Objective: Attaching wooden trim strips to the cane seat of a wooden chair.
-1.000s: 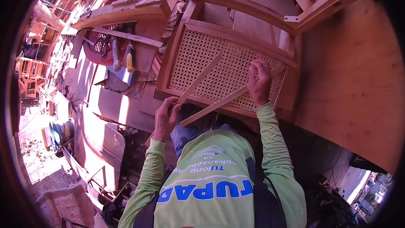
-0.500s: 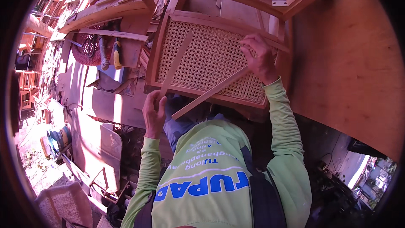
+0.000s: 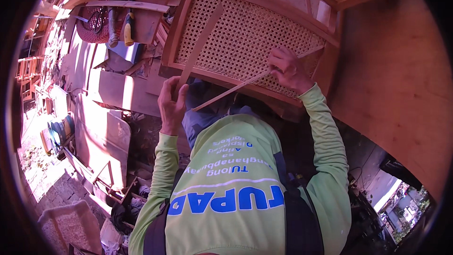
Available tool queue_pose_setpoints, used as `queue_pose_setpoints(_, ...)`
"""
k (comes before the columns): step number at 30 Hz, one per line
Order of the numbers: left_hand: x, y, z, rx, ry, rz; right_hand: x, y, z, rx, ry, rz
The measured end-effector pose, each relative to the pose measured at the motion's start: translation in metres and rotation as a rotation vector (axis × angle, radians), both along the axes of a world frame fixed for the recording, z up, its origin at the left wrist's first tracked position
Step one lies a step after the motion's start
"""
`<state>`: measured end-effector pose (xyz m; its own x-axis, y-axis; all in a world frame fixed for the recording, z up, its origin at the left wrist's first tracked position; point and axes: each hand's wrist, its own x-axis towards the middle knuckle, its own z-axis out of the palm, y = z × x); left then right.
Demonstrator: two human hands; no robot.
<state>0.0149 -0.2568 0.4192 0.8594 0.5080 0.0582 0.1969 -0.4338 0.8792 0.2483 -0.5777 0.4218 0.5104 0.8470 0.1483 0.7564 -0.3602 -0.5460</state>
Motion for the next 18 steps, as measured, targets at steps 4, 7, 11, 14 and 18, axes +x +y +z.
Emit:
queue_pose_setpoints(4, -0.003, -0.007, 0.003, 0.012, 0.025, -0.016, 0.000, -0.001, -0.001, 0.002, 0.018, -0.006)
queue_pose_setpoints(7, 0.001, -0.011, 0.000, 0.019, 0.000, -0.027, 0.001, 0.000, 0.000, 0.005, 0.028, 0.000)
queue_pose_setpoints(11, 0.017, -0.012, 0.005, 0.188, 0.014, -0.130, 0.001, -0.002, 0.001, -0.004, 0.006, 0.025)
queue_pose_setpoints(14, 0.036, -0.008, 0.009, 0.242, 0.023, -0.204, -0.005, -0.007, 0.002, -0.062, 0.044, 0.004)
queue_pose_setpoints(18, 0.061, -0.002, 0.003, 0.314, -0.009, -0.287, -0.016, -0.015, 0.013, -0.020, 0.184, 0.054)
